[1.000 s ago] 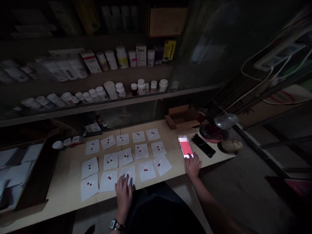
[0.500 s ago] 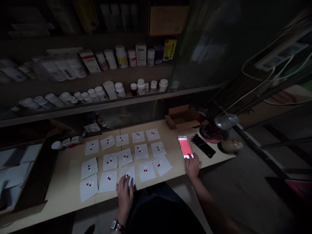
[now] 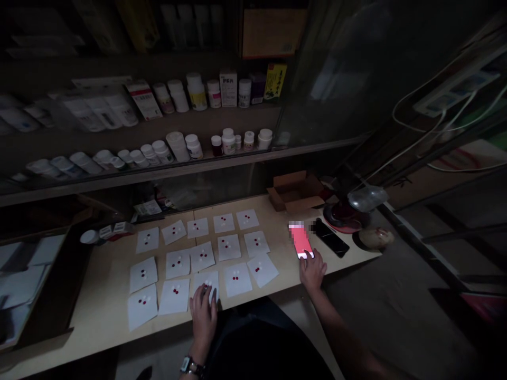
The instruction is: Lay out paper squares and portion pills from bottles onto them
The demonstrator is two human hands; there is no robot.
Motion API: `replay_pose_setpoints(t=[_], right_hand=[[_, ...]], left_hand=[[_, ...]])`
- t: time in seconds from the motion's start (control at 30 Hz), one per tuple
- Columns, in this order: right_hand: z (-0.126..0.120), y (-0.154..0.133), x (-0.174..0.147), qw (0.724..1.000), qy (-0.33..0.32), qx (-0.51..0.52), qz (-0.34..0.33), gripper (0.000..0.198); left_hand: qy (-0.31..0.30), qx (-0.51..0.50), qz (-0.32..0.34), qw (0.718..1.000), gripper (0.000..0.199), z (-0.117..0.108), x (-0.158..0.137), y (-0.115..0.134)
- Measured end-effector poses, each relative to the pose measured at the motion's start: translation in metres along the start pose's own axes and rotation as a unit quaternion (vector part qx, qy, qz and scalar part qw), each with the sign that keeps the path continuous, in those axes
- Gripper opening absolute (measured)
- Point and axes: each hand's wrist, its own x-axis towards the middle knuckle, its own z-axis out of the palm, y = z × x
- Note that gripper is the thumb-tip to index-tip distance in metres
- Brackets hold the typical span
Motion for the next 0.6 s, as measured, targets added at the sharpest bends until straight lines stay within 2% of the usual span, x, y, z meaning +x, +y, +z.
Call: replay_pose_setpoints(t=[0.6], right_hand=[[-0.0023, -0.0022, 0.0, 1.0, -0.009, -0.002, 0.006, 0.042]], left_hand=[[-0.008, 0.006, -0.001, 1.0, 0.031, -0.0018, 0.0019, 0.003]])
